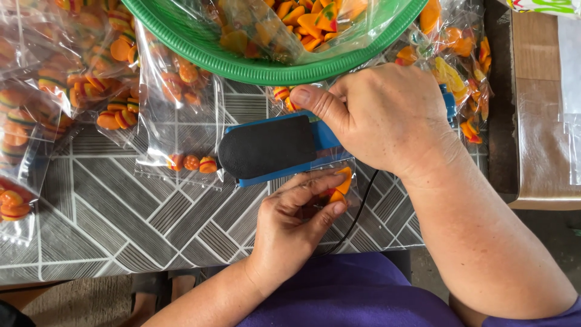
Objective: Sealing small plastic bags containing orange snack items using a manual heat sealer and trimming them with scissors.
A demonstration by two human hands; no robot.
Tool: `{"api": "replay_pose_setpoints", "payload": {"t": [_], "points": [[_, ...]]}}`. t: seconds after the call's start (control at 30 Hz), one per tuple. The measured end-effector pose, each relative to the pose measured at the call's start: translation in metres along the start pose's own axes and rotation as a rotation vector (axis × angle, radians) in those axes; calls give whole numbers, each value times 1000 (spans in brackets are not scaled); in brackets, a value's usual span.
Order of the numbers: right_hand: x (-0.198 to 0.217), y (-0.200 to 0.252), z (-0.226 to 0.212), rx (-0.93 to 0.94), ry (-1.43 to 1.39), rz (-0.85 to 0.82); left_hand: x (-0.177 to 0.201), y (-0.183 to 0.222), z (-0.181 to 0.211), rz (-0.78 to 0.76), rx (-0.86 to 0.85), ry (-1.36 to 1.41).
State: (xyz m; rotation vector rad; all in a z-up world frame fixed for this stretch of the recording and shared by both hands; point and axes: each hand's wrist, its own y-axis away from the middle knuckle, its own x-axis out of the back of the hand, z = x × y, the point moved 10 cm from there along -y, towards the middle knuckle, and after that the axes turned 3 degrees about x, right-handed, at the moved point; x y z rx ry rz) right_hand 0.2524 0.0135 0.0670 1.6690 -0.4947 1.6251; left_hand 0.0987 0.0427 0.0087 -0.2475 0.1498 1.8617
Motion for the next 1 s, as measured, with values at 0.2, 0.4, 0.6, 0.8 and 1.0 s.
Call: {"api": "replay_pose_setpoints", "payload": {"t": [0.2, 0.4, 0.6, 0.8, 1.0], "points": [[4, 1, -2, 53, -4, 110, 1, 0, -4, 13, 17, -23], [4, 2, -1, 44, -39, 116, 2, 1, -12, 30, 57, 9], [5, 2, 0, 32, -70, 127, 0, -3, -5, 2, 40, 21], [7, 3, 0, 48, -83, 171, 0, -4, -7, 10, 40, 21], [9, 5, -1, 81, -68, 237, 1, -3, -9, 16, 40, 34]]}}
